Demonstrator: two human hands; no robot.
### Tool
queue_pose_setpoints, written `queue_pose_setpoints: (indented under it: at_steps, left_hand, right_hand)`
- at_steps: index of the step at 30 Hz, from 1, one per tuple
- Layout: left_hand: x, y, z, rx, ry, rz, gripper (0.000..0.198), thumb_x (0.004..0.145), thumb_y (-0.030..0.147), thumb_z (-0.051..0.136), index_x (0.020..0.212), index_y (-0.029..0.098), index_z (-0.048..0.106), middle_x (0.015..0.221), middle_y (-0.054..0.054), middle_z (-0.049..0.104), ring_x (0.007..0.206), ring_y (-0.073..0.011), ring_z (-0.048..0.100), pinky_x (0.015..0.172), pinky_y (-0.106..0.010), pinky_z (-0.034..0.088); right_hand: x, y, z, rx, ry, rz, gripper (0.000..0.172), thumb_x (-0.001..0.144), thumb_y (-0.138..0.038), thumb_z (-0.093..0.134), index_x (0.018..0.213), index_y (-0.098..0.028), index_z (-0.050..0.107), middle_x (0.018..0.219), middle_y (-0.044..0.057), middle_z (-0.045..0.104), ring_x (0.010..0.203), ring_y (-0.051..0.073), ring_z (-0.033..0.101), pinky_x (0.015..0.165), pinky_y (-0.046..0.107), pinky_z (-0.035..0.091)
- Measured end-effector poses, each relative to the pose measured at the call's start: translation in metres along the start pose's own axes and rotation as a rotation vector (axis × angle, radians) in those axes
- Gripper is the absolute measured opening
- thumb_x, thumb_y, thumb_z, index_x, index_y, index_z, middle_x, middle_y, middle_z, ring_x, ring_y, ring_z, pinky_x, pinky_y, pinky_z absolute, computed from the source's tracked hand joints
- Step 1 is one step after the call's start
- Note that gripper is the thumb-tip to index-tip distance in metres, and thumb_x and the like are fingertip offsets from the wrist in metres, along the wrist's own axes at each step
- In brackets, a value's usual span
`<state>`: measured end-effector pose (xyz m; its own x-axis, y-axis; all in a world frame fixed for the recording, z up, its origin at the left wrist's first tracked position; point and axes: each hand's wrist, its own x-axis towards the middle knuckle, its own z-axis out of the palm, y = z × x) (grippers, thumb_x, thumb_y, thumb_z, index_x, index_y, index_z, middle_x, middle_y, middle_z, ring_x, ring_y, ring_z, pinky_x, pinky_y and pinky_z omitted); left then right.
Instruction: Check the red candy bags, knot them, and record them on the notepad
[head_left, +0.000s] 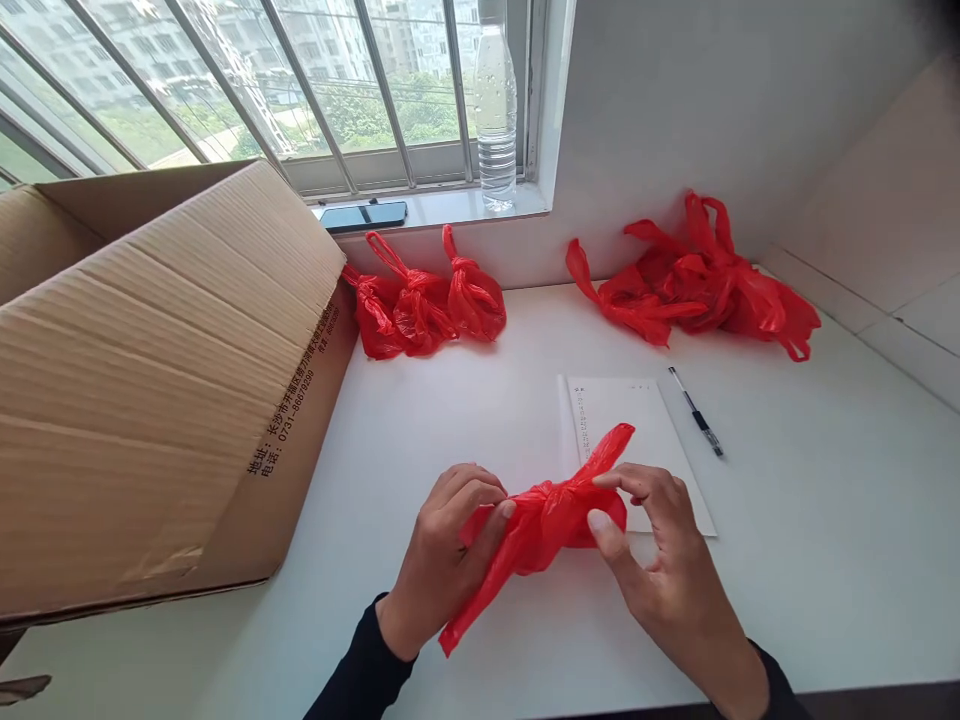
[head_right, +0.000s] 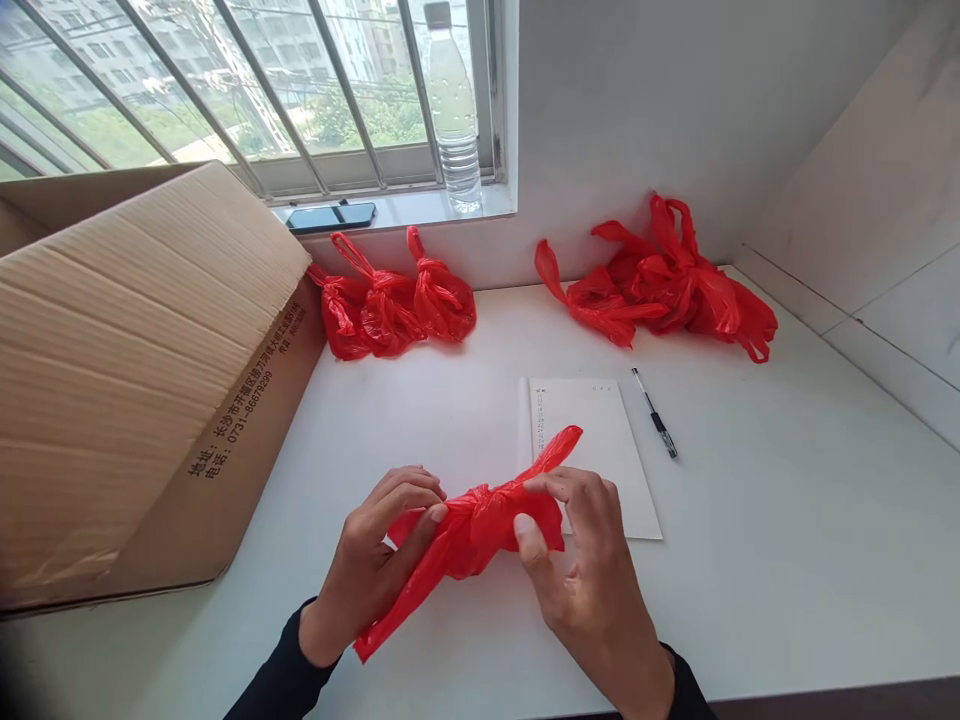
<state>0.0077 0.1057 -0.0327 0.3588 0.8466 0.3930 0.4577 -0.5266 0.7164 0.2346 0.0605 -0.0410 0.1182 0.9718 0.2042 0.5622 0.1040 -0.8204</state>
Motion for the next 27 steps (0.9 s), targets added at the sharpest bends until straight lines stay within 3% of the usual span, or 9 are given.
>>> queue_pose_setpoints:
  at_steps: [2,6,10,12,17,20,22,23,27]
  left_hand:
    - [0.000,0.003,0.002,-0.017,-0.006,-0.010,0.013,0.097,0.010,0.060,0.094,0.022,0.061,0.091,-0.001,0.066,0.092,-0.0172,0.061,0.089,-0.036,0.050]
    - [0.001,0.007,-0.001,-0.012,0.007,-0.079,0.012,0.098,0.015,0.060,0.089,0.022,0.061,0.090,-0.001,0.066,0.091,-0.0169,0.061,0.091,-0.036,0.049]
    - [0.002,0.007,-0.012,-0.072,0.122,-0.378,0.014,0.101,0.031,0.059,0.089,0.023,0.061,0.092,-0.001,0.066,0.087,-0.0163,0.063,0.076,-0.029,0.051]
    - [0.003,0.009,-0.015,-0.143,0.110,-0.483,0.016,0.101,0.037,0.058,0.092,0.024,0.063,0.098,-0.001,0.067,0.087,-0.0163,0.064,0.073,-0.028,0.052]
    - [0.011,0.024,-0.009,-0.161,-0.062,-0.408,0.029,0.101,0.037,0.057,0.129,0.031,0.056,0.129,-0.004,0.063,0.119,-0.0215,0.060,0.097,-0.037,0.052]
    - [0.018,0.031,-0.003,-0.039,-0.158,-0.245,0.018,0.097,0.030,0.064,0.115,0.029,0.063,0.110,-0.002,0.070,0.105,-0.0205,0.063,0.097,-0.039,0.049]
    - [0.021,0.033,-0.003,0.001,-0.138,-0.172,0.001,0.097,0.026,0.065,0.096,0.026,0.065,0.092,0.001,0.070,0.093,-0.0179,0.062,0.096,-0.038,0.047]
    - [0.021,0.033,-0.004,-0.004,-0.106,-0.178,0.006,0.097,0.024,0.064,0.092,0.026,0.065,0.088,0.002,0.069,0.089,-0.0167,0.061,0.093,-0.036,0.047]
    - [0.018,0.032,-0.017,-0.109,0.123,-0.363,0.009,0.098,0.029,0.064,0.089,0.026,0.066,0.088,0.003,0.068,0.085,-0.0150,0.062,0.078,-0.029,0.048]
  right_hand:
    - [0.003,-0.006,0.006,-0.011,-0.038,-0.108,0.022,0.098,-0.038,0.060,0.118,-0.032,0.058,0.115,0.004,0.064,0.110,0.024,0.055,0.084,0.040,0.055]
    - [0.012,-0.005,0.007,-0.025,-0.086,-0.124,0.012,0.102,-0.037,0.054,0.096,-0.029,0.061,0.090,0.000,0.066,0.087,0.021,0.057,0.079,0.039,0.052]
    - [0.014,0.003,-0.010,0.030,-0.025,0.110,0.021,0.099,-0.047,0.055,0.093,-0.028,0.062,0.090,0.003,0.064,0.087,0.021,0.058,0.053,0.027,0.048]
    - [0.013,0.002,-0.018,0.067,-0.003,0.208,0.023,0.099,-0.050,0.054,0.095,-0.028,0.061,0.095,0.004,0.064,0.092,0.021,0.059,0.047,0.024,0.046]
    - [0.013,-0.008,-0.017,0.075,-0.095,0.155,0.026,0.096,-0.054,0.058,0.108,-0.031,0.062,0.097,0.002,0.065,0.091,0.021,0.060,0.054,0.026,0.050]
    - [0.016,-0.013,-0.012,0.020,-0.191,0.030,0.020,0.097,-0.049,0.060,0.104,-0.031,0.065,0.091,0.001,0.066,0.087,0.020,0.058,0.073,0.033,0.052]
    - [0.015,-0.016,-0.014,0.026,-0.228,0.033,0.020,0.099,-0.045,0.056,0.093,-0.028,0.065,0.084,0.001,0.064,0.082,0.019,0.055,0.066,0.030,0.048]
    - [0.014,-0.017,-0.016,0.046,-0.223,0.076,0.022,0.100,-0.044,0.053,0.090,-0.028,0.063,0.082,0.001,0.062,0.080,0.019,0.054,0.060,0.028,0.045]
    - [0.004,-0.023,-0.030,0.177,-0.125,0.330,0.028,0.101,-0.050,0.049,0.089,-0.027,0.058,0.082,0.001,0.056,0.076,0.017,0.050,0.048,0.026,0.034]
